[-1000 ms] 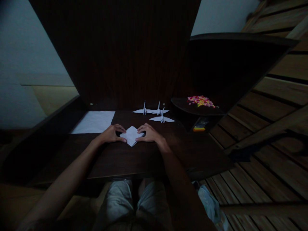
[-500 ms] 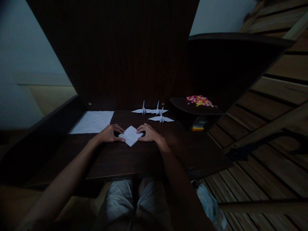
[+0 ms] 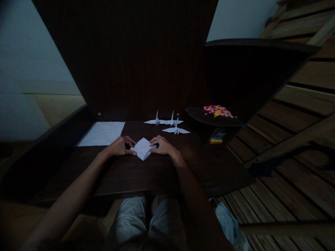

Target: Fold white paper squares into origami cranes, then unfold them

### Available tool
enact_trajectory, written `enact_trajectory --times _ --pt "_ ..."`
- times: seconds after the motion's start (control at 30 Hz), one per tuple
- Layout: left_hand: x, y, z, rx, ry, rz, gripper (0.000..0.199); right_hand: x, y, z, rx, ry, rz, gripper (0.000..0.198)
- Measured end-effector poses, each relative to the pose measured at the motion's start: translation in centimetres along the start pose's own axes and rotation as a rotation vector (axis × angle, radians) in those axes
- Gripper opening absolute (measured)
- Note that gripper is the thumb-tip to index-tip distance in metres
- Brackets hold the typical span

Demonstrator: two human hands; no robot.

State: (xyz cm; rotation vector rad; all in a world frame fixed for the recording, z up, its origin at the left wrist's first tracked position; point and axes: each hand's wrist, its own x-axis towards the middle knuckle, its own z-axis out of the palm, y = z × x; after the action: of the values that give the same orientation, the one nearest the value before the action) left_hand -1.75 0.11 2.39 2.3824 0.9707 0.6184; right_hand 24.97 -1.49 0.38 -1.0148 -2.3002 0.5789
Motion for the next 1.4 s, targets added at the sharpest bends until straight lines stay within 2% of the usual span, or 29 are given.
enact_trajectory --times 0.13,0.27,0.53,0.8,1.07,1.3,1.4 --pt "0.0 -0.1 0.0 -0.028 0.006 -0.007 0.027 -0.1 -0.1 0.0 0.008 0.020 0.012 0.007" --pt "0.0 -0.3 0.1 0.000 -0.014 0.011 0.030 -0.2 0.0 0.1 -0.020 0.032 0.008 0.010" --pt "0.0 -0.2 0.3 0.050 0.008 0.014 0.060 0.0 -0.4 0.6 -0.078 0.070 -0.031 0.016" --pt "-0.1 0.3 0.4 0.163 -0.028 0.014 0.072 0.0 -0.4 0.4 -0.086 0.064 -0.007 0.014" --pt "-0.2 0.6 0.5 0.217 -0.039 0.027 0.067 0.0 -0.4 0.6 -0.138 0.085 0.098 0.018" --pt "0.2 -0.4 1.5 0.272 0.012 0.030 0.043 0.0 -0.6 0.8 -0.150 0.101 0.063 0.026" --pt "0.3 -0.5 2.0 0.309 0.014 0.027 0.038 0.1 -0.5 1.2 -0.161 0.112 0.045 0.032"
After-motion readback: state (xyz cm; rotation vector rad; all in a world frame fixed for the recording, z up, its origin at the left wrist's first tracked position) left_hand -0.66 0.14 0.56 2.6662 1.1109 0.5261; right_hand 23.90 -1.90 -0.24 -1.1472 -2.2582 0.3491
